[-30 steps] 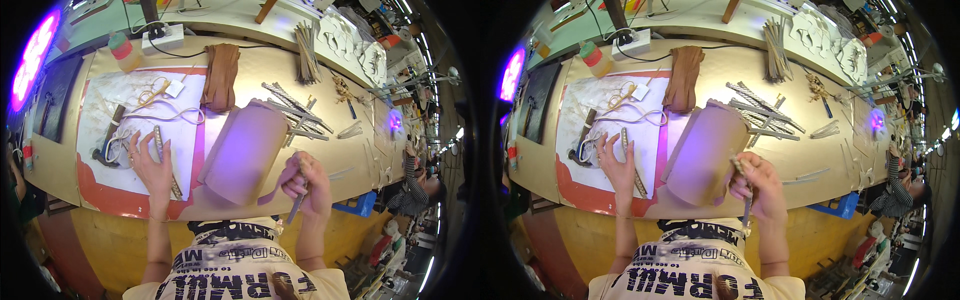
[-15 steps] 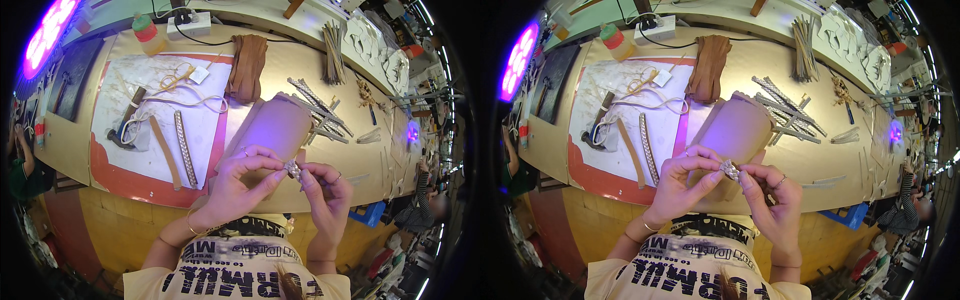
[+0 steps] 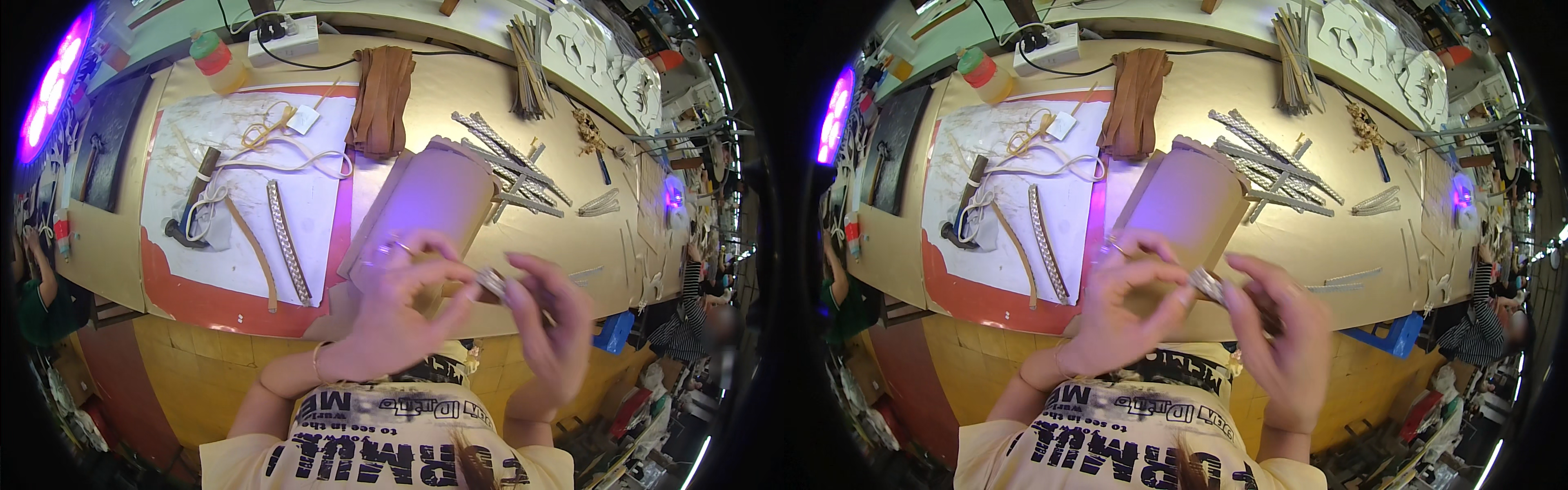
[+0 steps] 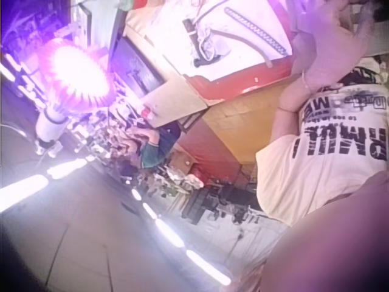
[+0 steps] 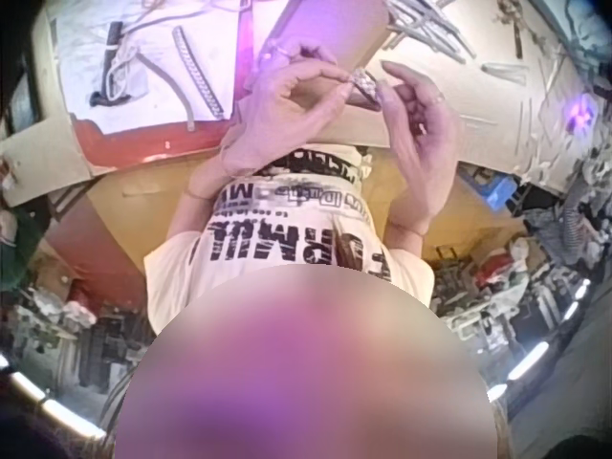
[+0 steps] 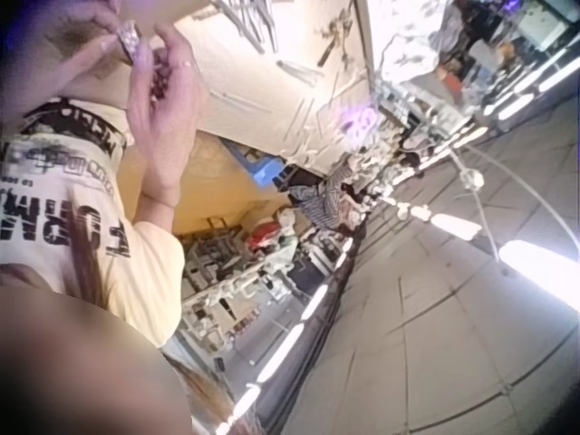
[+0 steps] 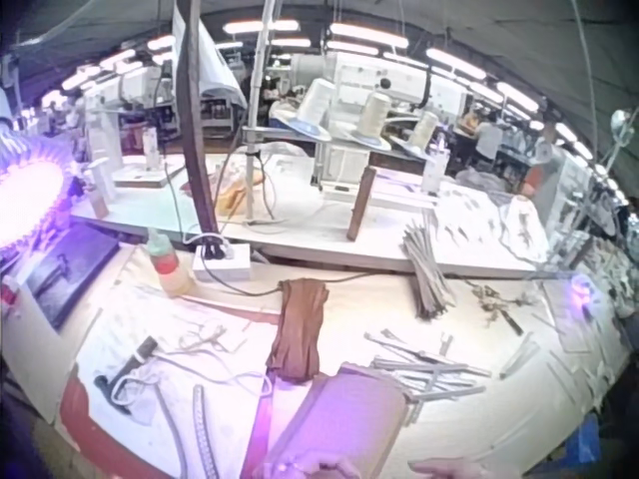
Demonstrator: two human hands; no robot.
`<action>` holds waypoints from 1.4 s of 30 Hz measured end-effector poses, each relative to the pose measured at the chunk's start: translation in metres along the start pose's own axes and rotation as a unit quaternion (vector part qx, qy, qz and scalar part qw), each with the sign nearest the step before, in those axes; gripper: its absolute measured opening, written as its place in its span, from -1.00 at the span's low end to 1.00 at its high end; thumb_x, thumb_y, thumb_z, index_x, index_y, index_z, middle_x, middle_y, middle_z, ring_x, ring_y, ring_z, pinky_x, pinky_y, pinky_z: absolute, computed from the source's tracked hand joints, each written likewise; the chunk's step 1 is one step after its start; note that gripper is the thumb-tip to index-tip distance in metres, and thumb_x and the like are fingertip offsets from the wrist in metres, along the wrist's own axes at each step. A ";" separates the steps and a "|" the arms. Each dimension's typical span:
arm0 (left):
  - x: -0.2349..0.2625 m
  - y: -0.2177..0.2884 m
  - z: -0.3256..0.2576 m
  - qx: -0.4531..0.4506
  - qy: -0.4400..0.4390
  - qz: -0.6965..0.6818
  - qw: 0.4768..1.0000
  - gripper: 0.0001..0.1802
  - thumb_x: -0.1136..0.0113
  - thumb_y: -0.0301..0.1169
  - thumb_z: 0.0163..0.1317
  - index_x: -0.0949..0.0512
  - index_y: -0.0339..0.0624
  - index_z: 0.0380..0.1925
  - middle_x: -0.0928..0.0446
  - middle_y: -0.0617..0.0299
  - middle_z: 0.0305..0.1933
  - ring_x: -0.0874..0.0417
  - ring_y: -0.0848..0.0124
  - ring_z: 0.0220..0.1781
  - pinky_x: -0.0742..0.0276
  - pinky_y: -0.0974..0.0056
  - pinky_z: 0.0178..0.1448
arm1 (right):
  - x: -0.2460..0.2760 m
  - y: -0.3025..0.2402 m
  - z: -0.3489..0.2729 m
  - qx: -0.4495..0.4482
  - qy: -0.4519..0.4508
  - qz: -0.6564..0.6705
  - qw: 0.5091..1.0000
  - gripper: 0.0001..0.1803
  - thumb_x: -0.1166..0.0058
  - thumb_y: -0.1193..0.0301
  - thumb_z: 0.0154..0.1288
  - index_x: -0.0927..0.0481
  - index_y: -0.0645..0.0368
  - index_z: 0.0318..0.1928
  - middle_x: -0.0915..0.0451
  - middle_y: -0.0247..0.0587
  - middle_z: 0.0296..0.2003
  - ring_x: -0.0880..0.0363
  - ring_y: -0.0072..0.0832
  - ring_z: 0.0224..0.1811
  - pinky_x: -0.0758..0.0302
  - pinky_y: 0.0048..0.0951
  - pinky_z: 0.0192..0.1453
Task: The person applies glue to short braided cord segments and attaches them to a cylindrical cardboard form. They repeatedly pick up segments, apply adhesive, and press them onto the form, occasionally inspecting the assembly under a UV lamp.
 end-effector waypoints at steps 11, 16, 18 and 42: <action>0.031 -0.053 -0.001 0.041 0.105 0.195 0.974 -0.87 -0.36 -0.32 -0.05 -0.69 -0.05 -0.46 -0.44 0.29 -0.25 -0.45 0.32 -0.09 -0.13 0.16 0.12 | -0.068 0.035 0.033 0.033 -0.098 0.004 0.995 -0.72 -0.07 0.52 0.35 -0.51 0.30 0.05 -0.59 -0.30 -0.45 -0.48 -0.68 -0.49 -0.41 -0.62 -0.42; 0.026 -0.049 0.003 0.024 0.110 0.230 0.967 -0.88 -0.36 -0.34 -0.10 -0.67 -0.05 -0.50 -0.44 0.28 -0.27 -0.46 0.31 -0.10 -0.14 0.16 0.11 | -0.065 0.046 0.040 -0.049 -0.117 0.194 0.973 -0.76 -0.05 0.52 0.37 -0.44 0.23 0.01 -0.52 -0.38 -0.47 -0.41 -0.73 -0.51 -0.35 -0.68 -0.47; 0.023 -0.048 0.004 0.021 0.112 0.236 0.965 -0.89 -0.36 -0.34 -0.11 -0.65 -0.05 -0.53 -0.44 0.28 -0.27 -0.47 0.31 -0.13 -0.14 0.16 0.11 | -0.063 0.051 0.042 -0.105 -0.094 0.276 0.951 -0.78 -0.04 0.53 0.37 -0.41 0.19 -0.01 -0.48 -0.42 -0.49 -0.34 -0.77 -0.54 -0.29 -0.73 -0.49; 0.017 -0.047 -0.026 -0.145 -0.166 0.316 0.923 -0.19 -0.29 -0.06 0.09 -0.30 -0.23 0.30 -0.22 0.03 0.42 -0.23 0.08 0.45 -0.13 -0.02 0.47 | -0.029 0.111 0.013 -0.126 -0.138 0.029 0.982 -0.66 -0.41 0.53 0.00 -0.53 0.16 -0.22 -0.49 -0.62 -0.34 -0.04 -0.89 -0.59 -0.02 -0.77 -0.53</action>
Point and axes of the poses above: each hand's wrist, its own z-axis towards the middle knuckle, its own x-axis out of the back of the hand, y = z × x, the point moved 2 cm from there along z, towards the middle knuckle
